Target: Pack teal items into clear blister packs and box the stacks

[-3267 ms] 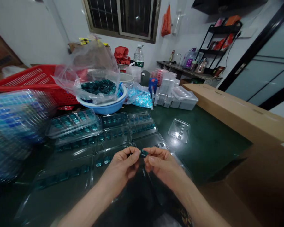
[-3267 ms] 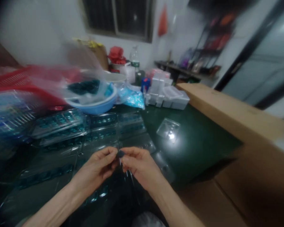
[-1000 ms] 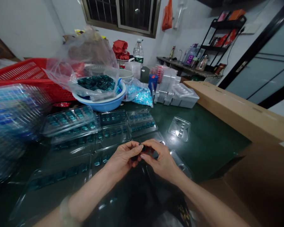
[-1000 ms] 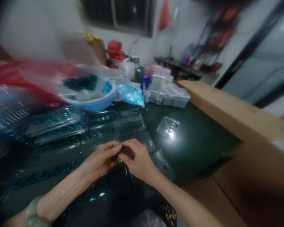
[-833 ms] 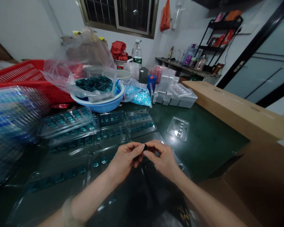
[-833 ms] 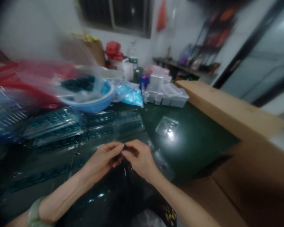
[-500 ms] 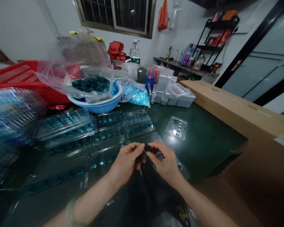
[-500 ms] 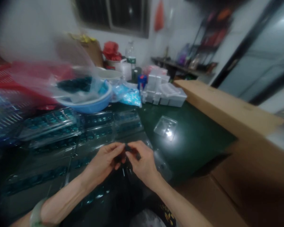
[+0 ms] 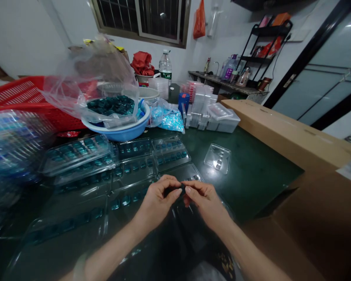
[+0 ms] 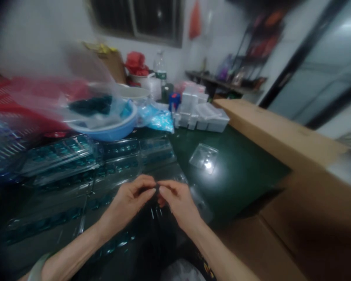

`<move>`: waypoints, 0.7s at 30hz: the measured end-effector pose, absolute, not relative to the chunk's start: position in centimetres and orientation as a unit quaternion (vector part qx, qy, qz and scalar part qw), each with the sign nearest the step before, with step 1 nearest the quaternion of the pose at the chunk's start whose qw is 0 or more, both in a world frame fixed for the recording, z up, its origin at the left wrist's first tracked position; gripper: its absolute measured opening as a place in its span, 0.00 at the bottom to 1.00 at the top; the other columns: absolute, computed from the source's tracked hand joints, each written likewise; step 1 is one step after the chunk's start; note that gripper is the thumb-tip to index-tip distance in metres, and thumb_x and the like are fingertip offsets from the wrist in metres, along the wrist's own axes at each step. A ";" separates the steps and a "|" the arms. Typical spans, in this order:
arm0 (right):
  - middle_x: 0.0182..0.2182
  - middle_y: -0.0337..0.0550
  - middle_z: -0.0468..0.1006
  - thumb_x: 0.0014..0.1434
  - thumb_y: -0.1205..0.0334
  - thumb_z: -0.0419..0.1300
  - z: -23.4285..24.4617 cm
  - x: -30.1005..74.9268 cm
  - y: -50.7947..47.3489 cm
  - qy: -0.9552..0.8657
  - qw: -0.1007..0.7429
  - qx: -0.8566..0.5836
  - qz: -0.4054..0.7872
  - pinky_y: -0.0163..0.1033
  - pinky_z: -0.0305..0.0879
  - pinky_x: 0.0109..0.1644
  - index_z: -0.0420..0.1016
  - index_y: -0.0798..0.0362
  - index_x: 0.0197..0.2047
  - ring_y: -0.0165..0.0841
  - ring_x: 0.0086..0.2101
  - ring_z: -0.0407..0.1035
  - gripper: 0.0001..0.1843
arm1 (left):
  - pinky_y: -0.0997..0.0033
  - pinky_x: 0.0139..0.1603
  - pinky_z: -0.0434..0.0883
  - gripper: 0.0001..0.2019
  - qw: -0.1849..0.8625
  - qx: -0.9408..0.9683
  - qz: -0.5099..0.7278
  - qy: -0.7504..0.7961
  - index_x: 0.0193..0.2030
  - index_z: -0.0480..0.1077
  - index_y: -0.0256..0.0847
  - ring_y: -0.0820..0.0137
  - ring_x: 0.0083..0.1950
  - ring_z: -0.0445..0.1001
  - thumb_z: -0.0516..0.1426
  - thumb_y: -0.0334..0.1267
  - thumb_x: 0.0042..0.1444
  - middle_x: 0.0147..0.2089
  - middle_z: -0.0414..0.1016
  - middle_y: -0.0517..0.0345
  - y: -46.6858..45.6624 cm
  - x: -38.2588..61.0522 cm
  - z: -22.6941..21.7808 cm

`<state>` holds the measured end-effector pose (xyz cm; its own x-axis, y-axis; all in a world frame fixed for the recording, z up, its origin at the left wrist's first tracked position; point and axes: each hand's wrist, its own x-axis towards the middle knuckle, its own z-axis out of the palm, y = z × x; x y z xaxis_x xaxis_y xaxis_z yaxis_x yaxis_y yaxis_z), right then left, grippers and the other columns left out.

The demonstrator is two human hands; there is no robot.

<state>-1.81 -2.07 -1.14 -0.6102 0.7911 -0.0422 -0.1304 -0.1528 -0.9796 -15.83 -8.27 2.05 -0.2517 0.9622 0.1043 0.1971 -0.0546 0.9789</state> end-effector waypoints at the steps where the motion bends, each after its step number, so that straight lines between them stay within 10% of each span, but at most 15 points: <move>1: 0.22 0.38 0.71 0.52 0.58 0.59 -1.3 -1.8 -2.1 -0.547 0.328 -0.298 0.710 0.33 0.62 0.27 0.73 0.56 0.37 0.26 0.23 0.64 0.12 | 0.72 0.40 0.63 0.05 0.351 0.508 0.523 0.588 0.30 0.74 0.39 0.69 0.38 0.67 0.56 0.31 0.49 0.36 0.68 0.54 -8.3 -15.8 2.0; 10: 0.19 0.34 0.64 0.45 0.61 0.65 -1.8 -1.5 -1.9 -0.375 0.211 -0.246 0.869 0.28 0.56 0.15 0.65 0.56 0.26 0.23 0.19 0.58 0.11 | 0.78 0.25 0.60 0.04 0.468 0.449 0.532 0.544 0.32 0.72 0.40 0.76 0.28 0.63 0.56 0.33 0.48 0.37 0.67 0.56 -8.4 -15.8 1.5; 21: 0.17 0.30 0.63 0.47 0.60 0.63 -2.0 -2.0 -3.5 -0.511 0.378 -0.281 0.719 0.28 0.53 0.18 0.65 0.54 0.26 0.21 0.16 0.56 0.10 | 0.79 0.18 0.51 0.07 0.557 0.420 0.513 0.501 0.35 0.66 0.39 0.82 0.21 0.55 0.55 0.39 0.52 0.32 0.65 0.60 -8.6 -15.7 1.1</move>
<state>-2.03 -3.46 -2.04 -0.5565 0.8307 -0.0174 -0.2562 -0.1915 -0.9475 -15.71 -8.57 1.06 -0.0272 0.9917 -0.1259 -0.1502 0.1205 0.9813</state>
